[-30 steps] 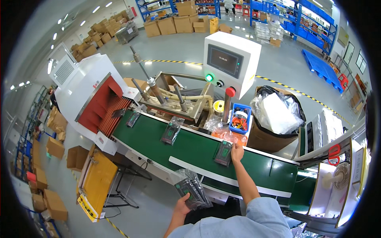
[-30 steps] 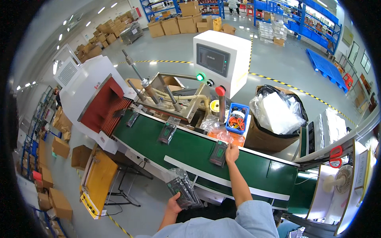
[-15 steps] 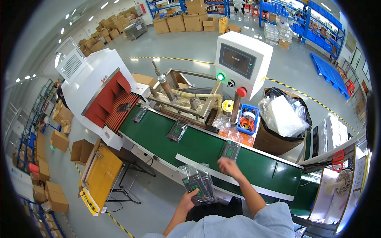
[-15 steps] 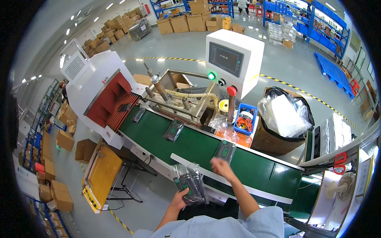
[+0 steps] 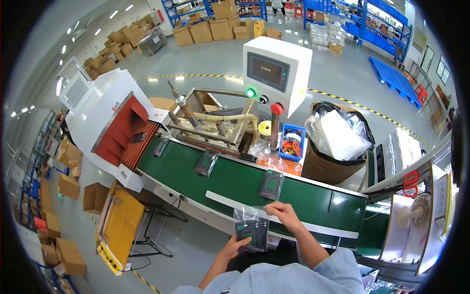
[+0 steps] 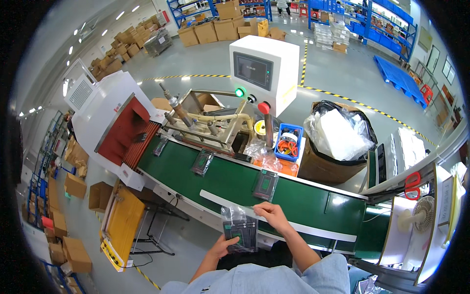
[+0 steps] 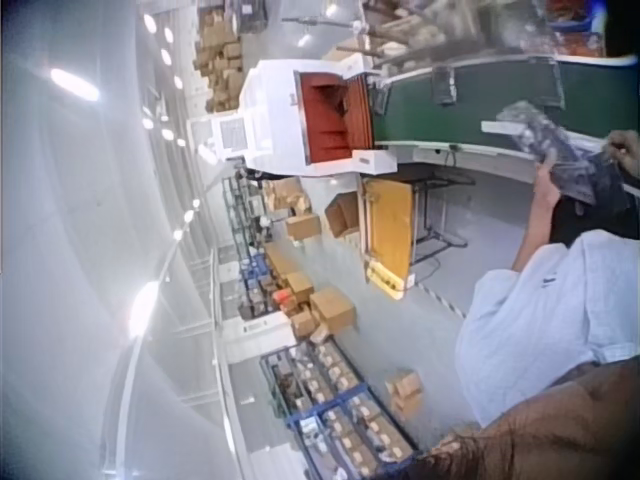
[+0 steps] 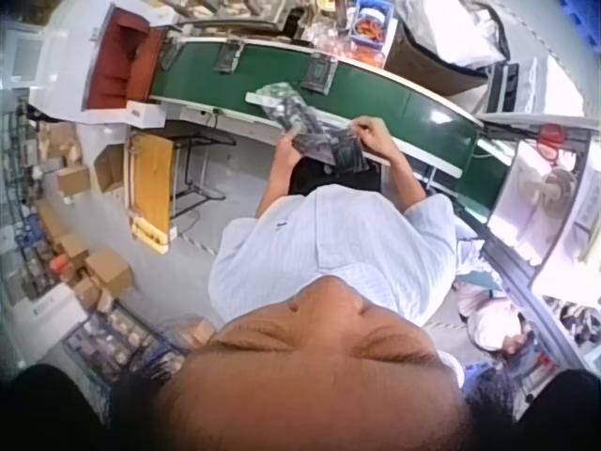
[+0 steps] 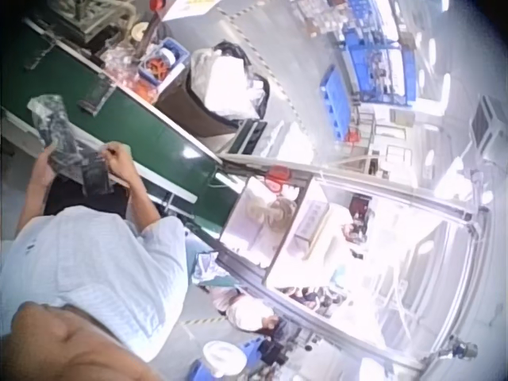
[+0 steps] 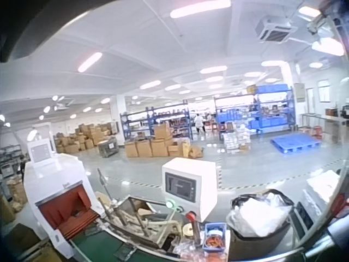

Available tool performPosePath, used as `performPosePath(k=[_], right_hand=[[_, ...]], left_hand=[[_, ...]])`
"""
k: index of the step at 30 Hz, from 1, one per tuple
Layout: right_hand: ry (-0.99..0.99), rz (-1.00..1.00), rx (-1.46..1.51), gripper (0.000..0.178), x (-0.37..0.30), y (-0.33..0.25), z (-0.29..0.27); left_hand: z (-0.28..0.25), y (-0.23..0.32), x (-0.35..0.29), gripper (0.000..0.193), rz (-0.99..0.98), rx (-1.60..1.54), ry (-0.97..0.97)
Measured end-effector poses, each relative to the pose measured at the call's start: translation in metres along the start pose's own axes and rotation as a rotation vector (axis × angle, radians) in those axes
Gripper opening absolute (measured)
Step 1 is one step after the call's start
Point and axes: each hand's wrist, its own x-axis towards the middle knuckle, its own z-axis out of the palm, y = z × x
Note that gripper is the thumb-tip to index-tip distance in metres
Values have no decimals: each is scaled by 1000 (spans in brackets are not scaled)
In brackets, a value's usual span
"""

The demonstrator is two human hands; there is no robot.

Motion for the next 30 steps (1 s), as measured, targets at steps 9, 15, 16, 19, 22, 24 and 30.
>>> performPosePath(k=[9, 15, 16, 19, 22, 24, 30], right_hand=[[150, 43, 124, 25, -4, -16, -41], [-119, 204, -40, 26, -35, -16, -8], [-87, 183, -50, 24, -35, -16, -10], [-81, 93, -96, 18, -40, -14, -13], [-133, 30, -177, 15, -45, -4, -17], [-120, 61, -257, 15, -48, -9, -22], [74, -42, -415, 14, -53, -22, -51]], left_hand=[[13, 3, -5, 38, -32, -104, -19], [14, -9, -3, 39, -42, -23, -8], [15, -9, -3, 38, -39, -23, -6], [22, -4, 1, 36, 4, -31, -12], [48, 23, 7, 39, 108, -120, -71], [54, 29, 12, 40, 175, -104, -98], [53, 41, 17, 46, 278, -303, -118]])
